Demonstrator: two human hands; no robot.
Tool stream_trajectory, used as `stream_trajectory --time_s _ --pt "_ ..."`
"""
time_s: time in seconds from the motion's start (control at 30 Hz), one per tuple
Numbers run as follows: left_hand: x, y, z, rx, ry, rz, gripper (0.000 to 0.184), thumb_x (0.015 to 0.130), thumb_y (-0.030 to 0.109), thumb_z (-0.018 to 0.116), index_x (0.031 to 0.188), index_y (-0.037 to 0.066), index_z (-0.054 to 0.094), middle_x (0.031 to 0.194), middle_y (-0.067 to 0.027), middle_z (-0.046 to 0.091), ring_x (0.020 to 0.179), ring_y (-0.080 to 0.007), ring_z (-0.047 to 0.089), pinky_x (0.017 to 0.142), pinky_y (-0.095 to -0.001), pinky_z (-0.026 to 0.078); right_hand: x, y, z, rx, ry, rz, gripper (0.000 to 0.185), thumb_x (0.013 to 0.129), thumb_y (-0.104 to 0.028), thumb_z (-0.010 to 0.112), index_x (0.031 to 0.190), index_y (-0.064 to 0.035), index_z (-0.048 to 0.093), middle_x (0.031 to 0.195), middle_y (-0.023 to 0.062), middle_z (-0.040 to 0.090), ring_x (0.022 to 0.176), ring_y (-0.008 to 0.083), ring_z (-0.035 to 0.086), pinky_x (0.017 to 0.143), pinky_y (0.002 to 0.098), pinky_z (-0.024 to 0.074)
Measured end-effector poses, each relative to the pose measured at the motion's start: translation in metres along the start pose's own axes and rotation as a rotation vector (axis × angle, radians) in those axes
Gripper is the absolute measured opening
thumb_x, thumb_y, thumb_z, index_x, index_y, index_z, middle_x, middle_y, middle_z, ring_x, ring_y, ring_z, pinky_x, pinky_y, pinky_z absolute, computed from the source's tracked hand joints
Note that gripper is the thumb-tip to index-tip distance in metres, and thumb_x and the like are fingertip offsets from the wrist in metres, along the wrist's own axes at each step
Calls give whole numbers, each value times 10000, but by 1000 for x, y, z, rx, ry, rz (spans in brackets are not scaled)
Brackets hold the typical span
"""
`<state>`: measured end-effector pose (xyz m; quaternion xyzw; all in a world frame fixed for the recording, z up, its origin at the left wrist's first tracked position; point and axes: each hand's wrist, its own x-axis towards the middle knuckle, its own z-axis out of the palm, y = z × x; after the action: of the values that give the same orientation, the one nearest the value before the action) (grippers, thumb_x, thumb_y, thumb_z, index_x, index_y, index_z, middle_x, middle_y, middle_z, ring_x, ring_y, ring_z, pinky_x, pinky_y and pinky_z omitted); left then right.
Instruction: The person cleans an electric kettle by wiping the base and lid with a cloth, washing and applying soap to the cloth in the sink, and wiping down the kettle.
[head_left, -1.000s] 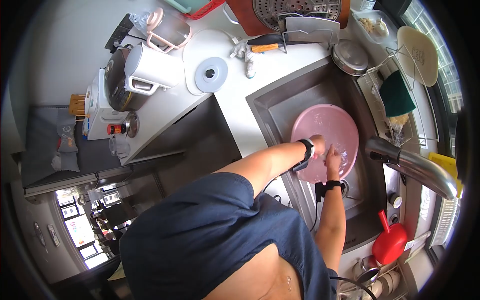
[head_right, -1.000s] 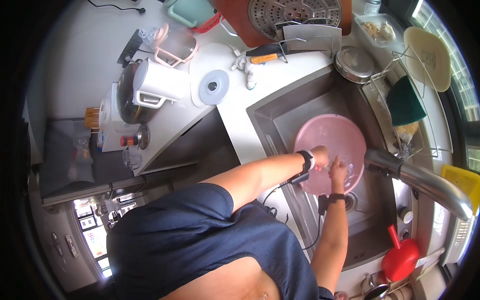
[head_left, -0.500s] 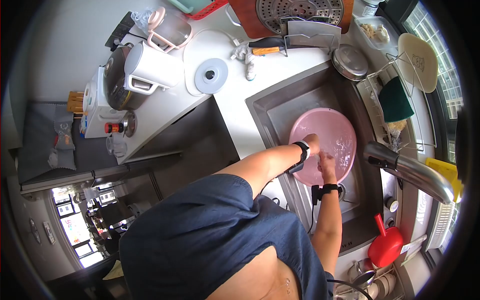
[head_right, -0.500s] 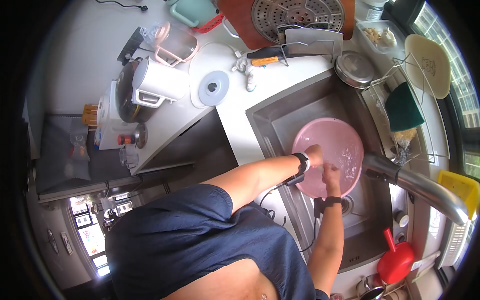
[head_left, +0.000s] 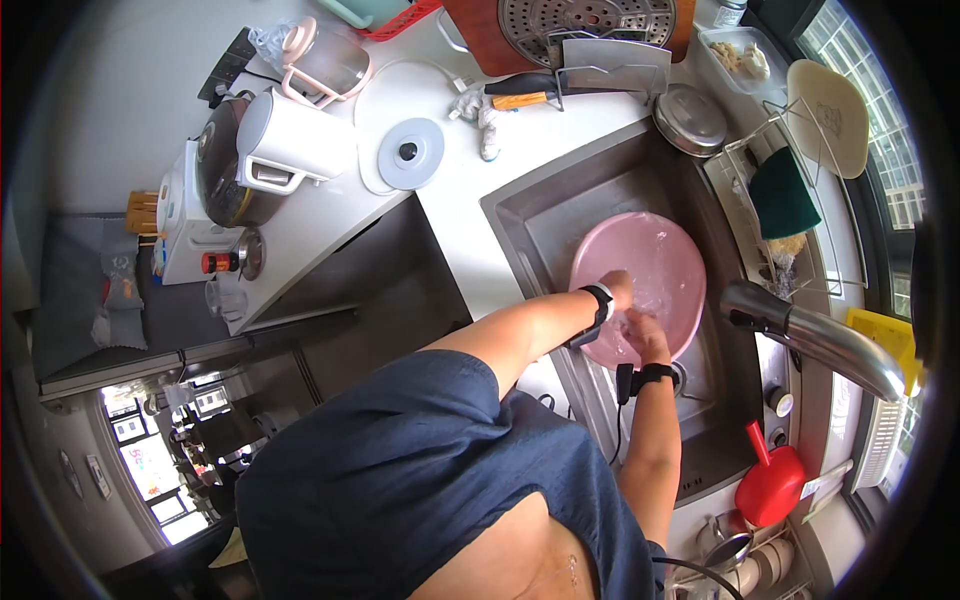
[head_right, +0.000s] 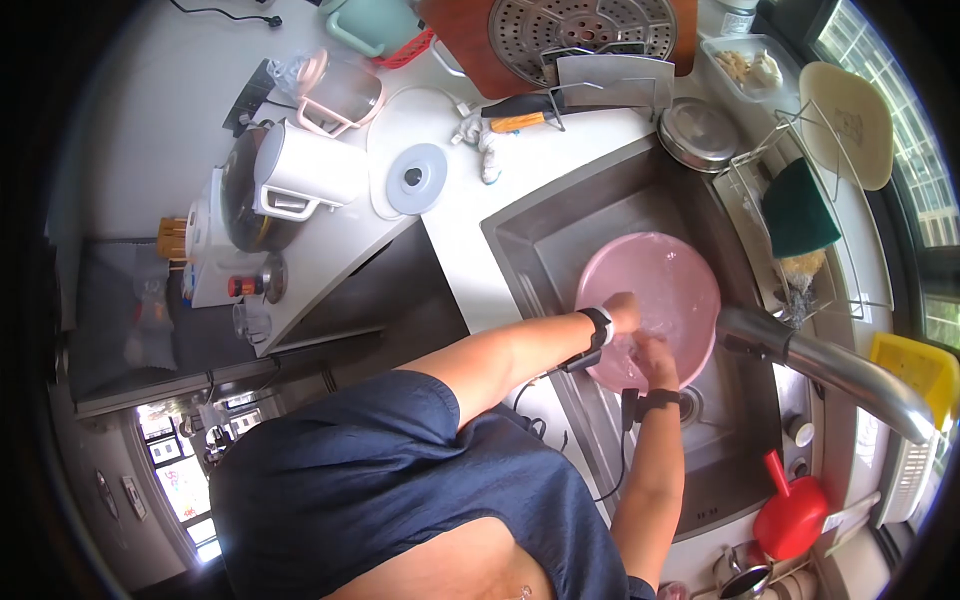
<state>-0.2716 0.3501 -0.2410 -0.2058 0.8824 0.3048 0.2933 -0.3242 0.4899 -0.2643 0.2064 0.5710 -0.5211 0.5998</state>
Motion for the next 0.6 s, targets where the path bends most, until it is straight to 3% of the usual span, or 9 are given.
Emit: stream_trajectory --time_s 0.07,0.1,0.13,0.2,0.3,0.37,0.47,0.5,0.6 --pt "-12 2 -17 -744 52 -222 120 731 70 632 812 24 708 656 -162 647 555 -268 661 539 -352 526 -12 -19 2 -69 -72 -127 167 776 -130 676 879 -45 576 671 52 567 488 167 502 454 268 420" --pt "-20 7 -28 -764 31 -199 131 720 79 631 805 9 702 707 -195 656 658 -323 671 605 -378 531 -22 -27 8 -163 2 -197 147 784 -143 669 808 -25 584 632 59 553 452 151 495 412 225 382" --pt "-19 8 -26 -764 35 -197 131 720 79 631 805 9 702 707 -195 656 658 -323 671 605 -378 531 -21 -25 9 -165 1 -200 147 784 -143 669 808 -25 584 632 59 553 452 151 495 412 225 382" --pt "-17 12 -21 -269 110 -92 149 713 71 614 814 13 707 779 -227 657 760 -356 660 673 -397 526 -15 -15 10 -831 314 -504 185 792 -182 657 735 -16 599 621 95 595 479 184 562 457 291 431" --pt "-21 9 -12 -156 -16 21 181 688 72 603 815 -10 702 819 -242 654 815 -367 653 711 -413 512 8 20 -6 -1200 364 -761 244 790 -231 627 731 5 629 658 171 639 591 275 642 570 383 493" --pt "-19 7 -3 -124 -36 100 192 676 75 602 813 -18 700 823 -249 651 816 -374 652 713 -419 509 12 28 -13 -1325 356 -691 256 783 -246 610 774 7 643 715 197 648 674 311 650 638 416 500" --pt "-23 10 -7 -128 -52 42 190 669 79 598 794 -25 698 834 -255 649 820 -385 648 698 -428 503 59 44 -34 -1882 100 -520 234 764 -204 591 862 -5 666 884 236 656 848 355 648 714 452 516" --pt "-28 13 -14 -159 -6 38 194 678 76 592 812 -14 700 831 -244 652 837 -383 645 725 -427 496 63 45 -37 -1320 77 -612 234 759 -166 603 919 0 638 926 224 654 834 351 649 689 448 517" --pt "-26 13 -13 -370 182 -41 190 690 96 616 834 6 702 840 -226 658 850 -376 641 761 -422 489 -9 -14 10 25 103 -198 402 736 -67 636 1111 -4 508 935 141 637 773 268 638 566 365 502"
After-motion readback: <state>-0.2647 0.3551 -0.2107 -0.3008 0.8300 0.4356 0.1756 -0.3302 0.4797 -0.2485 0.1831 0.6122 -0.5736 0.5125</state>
